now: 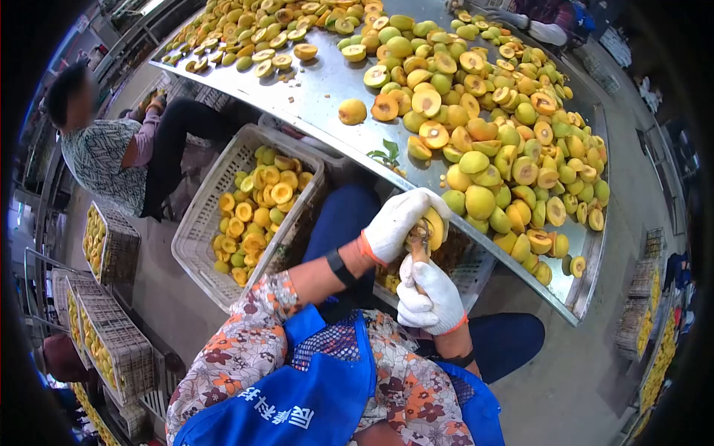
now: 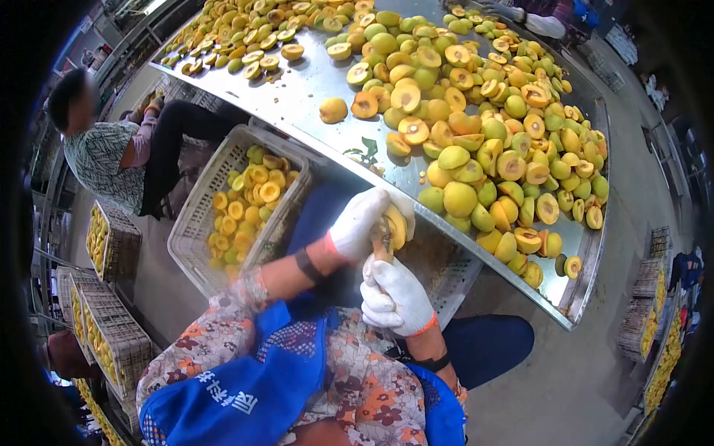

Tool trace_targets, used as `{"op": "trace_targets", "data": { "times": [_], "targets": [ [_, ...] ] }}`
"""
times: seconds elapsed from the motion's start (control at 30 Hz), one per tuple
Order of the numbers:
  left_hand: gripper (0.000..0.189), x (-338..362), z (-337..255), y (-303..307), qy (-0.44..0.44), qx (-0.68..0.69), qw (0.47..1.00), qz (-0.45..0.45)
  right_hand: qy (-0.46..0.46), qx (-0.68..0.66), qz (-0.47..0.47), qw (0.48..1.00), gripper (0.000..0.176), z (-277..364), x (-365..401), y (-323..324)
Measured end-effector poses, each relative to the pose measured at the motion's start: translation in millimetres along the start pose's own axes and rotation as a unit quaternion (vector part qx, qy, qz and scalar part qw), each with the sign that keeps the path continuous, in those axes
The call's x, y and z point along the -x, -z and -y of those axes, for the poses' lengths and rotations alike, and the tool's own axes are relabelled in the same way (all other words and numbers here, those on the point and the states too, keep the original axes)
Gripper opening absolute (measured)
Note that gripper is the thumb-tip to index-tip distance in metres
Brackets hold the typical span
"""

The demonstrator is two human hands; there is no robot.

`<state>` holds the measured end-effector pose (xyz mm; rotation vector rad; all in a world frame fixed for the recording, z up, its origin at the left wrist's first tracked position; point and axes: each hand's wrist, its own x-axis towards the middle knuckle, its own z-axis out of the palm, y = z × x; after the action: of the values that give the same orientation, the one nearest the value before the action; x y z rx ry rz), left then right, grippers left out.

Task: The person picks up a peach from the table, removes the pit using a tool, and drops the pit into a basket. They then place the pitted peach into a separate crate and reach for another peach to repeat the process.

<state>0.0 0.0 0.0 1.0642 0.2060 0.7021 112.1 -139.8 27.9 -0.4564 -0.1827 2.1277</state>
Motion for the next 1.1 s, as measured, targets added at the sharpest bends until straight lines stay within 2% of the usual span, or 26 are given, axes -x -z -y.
{"op": "trace_targets", "data": {
  "times": [0.03, 0.1, 0.17, 0.2, 0.23, 0.27, 0.3, 0.37, 0.4, 0.43, 0.47, 0.5, 0.57, 0.7, 0.77, 0.8, 0.87, 0.9, 0.97, 1.0, 1.07, 1.1],
  "targets": [
    [0.043, 3, 3, -8, -0.015, 0.065, 0.996, -0.062, 0.005, 0.042, 0.005, 0.999, 0.026, 1, -3, -2],
    [0.041, 4, 4, -19, 0.028, 0.211, 0.957, -0.198, 0.011, 0.083, 0.015, 0.996, 0.025, 5, 0, -6],
    [0.038, 13, -2, 4, -0.012, 0.105, 0.953, -0.284, 0.053, 0.081, 0.012, 0.995, 0.024, 2, 5, -5],
    [0.040, 22, -12, 18, -0.053, -0.011, 0.954, -0.296, 0.056, 0.089, -0.015, 0.994, 0.024, 4, 12, -4],
    [0.042, 34, -27, 36, -0.098, -0.129, 0.939, -0.304, 0.069, 0.092, -0.073, 0.991, 0.012, 5, 19, -6],
    [0.039, 42, -48, 59, -0.143, -0.338, 0.878, -0.308, 0.070, 0.096, -0.112, 0.987, 0.011, 6, 25, 1],
    [0.036, 52, -68, 82, -0.182, -0.528, 0.772, -0.303, 0.069, 0.099, -0.151, 0.981, 0.011, 6, 31, 11],
    [0.028, 74, -100, 116, 0.055, -0.556, 0.765, -0.321, 0.062, 0.177, -0.246, 0.951, 0.009, 2, 39, 29],
    [0.026, 78, -114, 122, 0.008, -0.747, 0.610, -0.265, 0.051, 0.190, -0.266, 0.943, 0.009, 0, 41, 36],
    [0.025, 80, -123, 124, -0.033, -0.888, 0.415, -0.194, 0.060, 0.203, -0.263, 0.941, 0.010, -3, 42, 42],
    [0.031, 74, -120, 141, -0.060, -0.861, 0.459, -0.210, 0.062, 0.189, -0.270, 0.942, 0.011, -6, 40, 49],
    [0.031, 61, -117, 157, -0.114, -0.845, 0.479, -0.209, 0.060, 0.175, -0.280, 0.942, 0.012, -10, 41, 52],
    [0.030, 21, -116, 146, -0.118, -0.819, 0.510, -0.236, 0.047, 0.201, -0.288, 0.935, 0.011, -12, 37, 42],
    [0.043, -62, -76, 178, -0.051, -0.812, 0.539, -0.219, 0.027, 0.242, -0.304, 0.921, 0.012, -14, 27, 32],
    [0.048, -93, -58, 186, 0.017, -0.834, 0.514, -0.202, 0.035, 0.250, -0.303, 0.919, 0.014, -18, 26, 34],
    [0.048, -107, -56, 193, 0.011, -0.833, 0.513, -0.207, 0.028, 0.252, -0.305, 0.918, 0.015, -20, 25, 39],
    [0.049, -122, -51, 204, 0.139, -0.751, 0.621, -0.173, 0.023, 0.261, -0.309, 0.914, 0.015, -23, 24, 43],
    [0.049, -124, -52, 205, 0.137, -0.752, 0.620, -0.175, 0.024, 0.262, -0.308, 0.914, 0.015, -23, 23, 43],
    [0.051, -122, -55, 206, 0.073, -0.791, 0.576, -0.191, 0.014, 0.260, -0.327, 0.909, 0.015, -22, 21, 41],
    [0.051, -118, -56, 205, 0.071, -0.791, 0.575, -0.197, 0.016, 0.260, -0.330, 0.907, 0.016, -22, 21, 41],
    [0.051, -108, -52, 202, 0.029, -0.675, 0.701, -0.227, 0.024, 0.268, -0.330, 0.905, 0.016, -20, 22, 43],
    [0.055, -104, -38, 212, -0.048, -0.577, 0.782, -0.229, 0.032, 0.268, -0.333, 0.904, 0.016, -22, 24, 44]
  ]
}}
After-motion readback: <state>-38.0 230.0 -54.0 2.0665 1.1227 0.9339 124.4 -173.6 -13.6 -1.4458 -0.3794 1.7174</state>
